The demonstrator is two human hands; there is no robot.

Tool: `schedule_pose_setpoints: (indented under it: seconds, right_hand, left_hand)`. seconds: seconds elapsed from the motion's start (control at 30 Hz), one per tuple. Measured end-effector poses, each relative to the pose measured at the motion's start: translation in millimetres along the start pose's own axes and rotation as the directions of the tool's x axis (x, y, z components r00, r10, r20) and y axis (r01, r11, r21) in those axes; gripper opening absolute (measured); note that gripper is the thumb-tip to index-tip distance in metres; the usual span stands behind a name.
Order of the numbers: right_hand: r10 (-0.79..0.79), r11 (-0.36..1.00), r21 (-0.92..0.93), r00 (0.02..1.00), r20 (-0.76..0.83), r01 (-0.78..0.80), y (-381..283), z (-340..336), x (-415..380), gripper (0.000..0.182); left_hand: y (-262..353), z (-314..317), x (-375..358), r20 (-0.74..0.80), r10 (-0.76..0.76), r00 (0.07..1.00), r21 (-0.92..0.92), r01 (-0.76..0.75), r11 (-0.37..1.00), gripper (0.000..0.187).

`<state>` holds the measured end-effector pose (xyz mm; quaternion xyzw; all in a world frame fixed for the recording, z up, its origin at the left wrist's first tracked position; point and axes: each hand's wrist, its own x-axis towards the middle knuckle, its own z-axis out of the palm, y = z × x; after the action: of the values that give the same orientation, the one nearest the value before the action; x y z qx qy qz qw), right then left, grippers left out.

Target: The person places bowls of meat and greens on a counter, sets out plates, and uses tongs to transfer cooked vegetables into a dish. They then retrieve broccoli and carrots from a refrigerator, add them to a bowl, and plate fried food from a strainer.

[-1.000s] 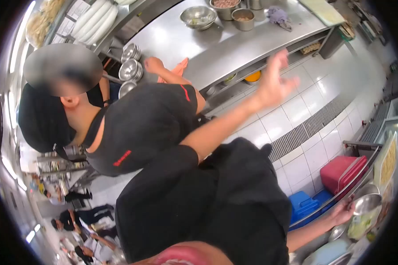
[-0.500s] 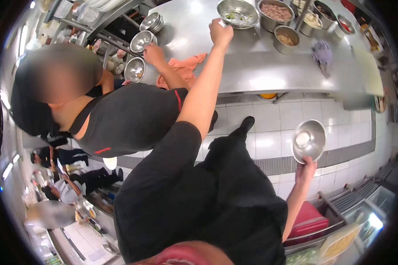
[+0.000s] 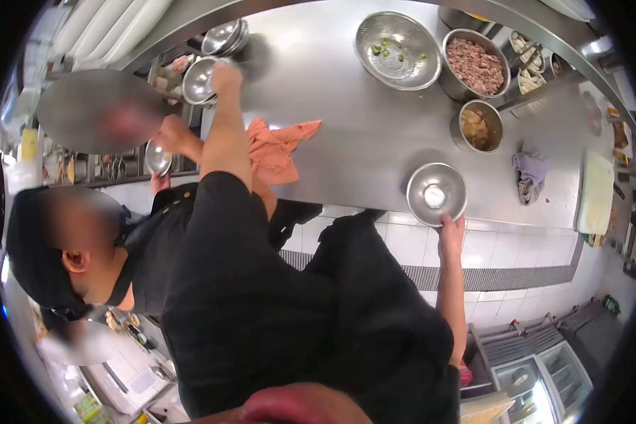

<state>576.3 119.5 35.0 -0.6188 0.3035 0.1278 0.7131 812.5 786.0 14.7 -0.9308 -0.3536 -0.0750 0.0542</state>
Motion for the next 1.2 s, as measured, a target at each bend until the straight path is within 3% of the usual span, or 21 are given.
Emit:
schedule_pose_setpoints:
  seconds: [0.03,0.1,0.13,0.17,0.2,0.23,0.27,0.3,0.5,0.63,0.67,0.7,0.73,0.77,0.8,0.83,0.87,0.9,1.03,1.17,1.2]
  right_hand:
    - [0.014,0.999,-0.033,1.0,0.016,-0.013,-7.9,9.3,3.2,0.055]
    - [0.033,0.995,-0.095,0.995,0.097,-0.024,-4.1,9.9,22.1,0.056]
    - [0.02,0.996,-0.089,0.995,0.101,-0.011,4.2,7.0,28.7,0.057]
    - [-0.004,0.997,-0.081,0.995,0.099,0.012,6.5,6.5,35.9,0.057]
    - [0.005,0.996,-0.091,0.996,0.091,0.003,1.3,7.8,34.4,0.058]
    - [0.021,0.995,-0.101,0.996,0.09,-0.012,-2.8,11.0,32.6,0.059]
    - [-0.013,0.993,-0.117,0.998,0.053,0.019,-1.4,11.4,38.7,0.06]
    - [-0.041,0.99,-0.133,0.999,0.032,0.045,0.8,14.6,43.1,0.06]
    - [0.04,0.993,-0.118,0.994,0.1,-0.028,-38.5,28.0,29.5,0.064]
    - [0.052,0.989,-0.144,0.994,0.1,-0.038,-41.0,23.1,31.8,0.063]
    - [-0.148,0.958,-0.23,0.981,0.121,0.173,-17.2,9.1,47.2,0.058]
    - [-0.101,0.969,-0.209,0.985,0.144,0.13,-1.8,-9.2,53.0,0.051]
    - [0.0,0.942,-0.336,0.998,-0.064,-0.021,17.1,-23.5,59.4,0.044]
    - [0.097,0.942,-0.319,0.994,-0.044,-0.106,4.9,-19.9,57.4,0.041]
    - [0.079,0.968,-0.241,0.996,0.039,-0.068,-29.2,6.4,31.8,0.044]
    - [0.003,0.996,-0.087,0.994,0.114,0.007,-47.6,28.1,13.0,0.049]
    - [0.034,0.993,-0.112,0.995,0.091,-0.024,-43.2,27.9,11.8,0.052]
    - [0.052,0.991,-0.128,0.998,0.037,-0.046,-39.1,15.1,11.3,0.055]
    - [0.032,0.991,-0.135,0.998,0.063,-0.023,-27.8,8.7,13.2,0.051]
    - [0.023,0.992,-0.122,0.999,0.038,-0.018,-27.1,8.5,12.2,0.053]
    - [0.016,0.994,-0.109,0.999,0.045,-0.011,-27.8,9.9,12.3,0.055]
  left_hand:
    - [-8.1,-5.6,-3.2,0.071,-0.005,0.997,-0.103,0.013,0.995,0.034]
    - [-13.5,-19.3,-10.4,0.035,0.051,0.998,0.086,-0.054,0.995,0.035]
    - [-37.9,43.4,12.7,-0.216,0.141,0.966,0.182,-0.102,0.978,0.033]
    - [-36.3,21.1,13.5,-0.048,0.247,0.968,0.33,-0.218,0.918,0.038]
    - [-52.4,31.4,18.7,-0.206,0.445,0.871,0.409,-0.337,0.848,0.04]
    - [-73.4,64.4,54.7,-0.219,0.365,0.905,0.318,-0.288,0.903,0.042]
    - [-48.1,-4.7,23.0,-0.186,0.113,0.976,-0.135,-0.139,0.981,0.042]
    - [-41.0,-30.1,19.8,-0.099,0.071,0.993,-0.125,-0.083,0.989,0.043]
    - [-65.5,-12.4,39.4,-0.25,0.015,0.968,-0.045,-0.027,0.999,0.044]
    - [-64.7,-37.3,1.5,-0.401,-0.273,0.874,-0.026,0.287,0.957,0.045]
    - [-65.0,-51.8,-9.1,-0.448,-0.362,0.817,0.043,0.424,0.905,0.046]
    - [-102.7,-22.2,10.3,-0.339,-0.359,0.87,0.271,0.455,0.848,0.056]
    - [-108.5,-59.1,-5.3,0.019,-0.066,0.998,0.502,0.048,0.863,0.059]
    - [-162.0,5.1,29.7,-0.144,-0.159,0.977,0.249,0.191,0.95,0.052]
    - [-188.7,34.0,58.5,-0.028,-0.21,0.977,0.369,0.206,0.906,0.043]
    - [-159.9,-9.9,40.1,-0.058,-0.475,0.878,-0.047,0.472,0.88,0.043]
    - [-141.9,-55.7,30.0,0.126,-0.543,0.83,-0.251,0.556,0.792,0.041]
    - [-133.4,-70.9,22.5,0.168,-0.591,0.789,-0.316,0.611,0.726,0.035]
    - [-129.9,-97.2,14.8,0.267,-0.614,0.743,-0.418,0.663,0.621,0.03]
    - [-173.6,-30.5,48.5,0.347,-0.482,0.804,-0.384,0.591,0.709,0.031]
    - [-177.0,-23.7,53.9,0.376,-0.545,0.749,-0.396,0.662,0.636,0.027]
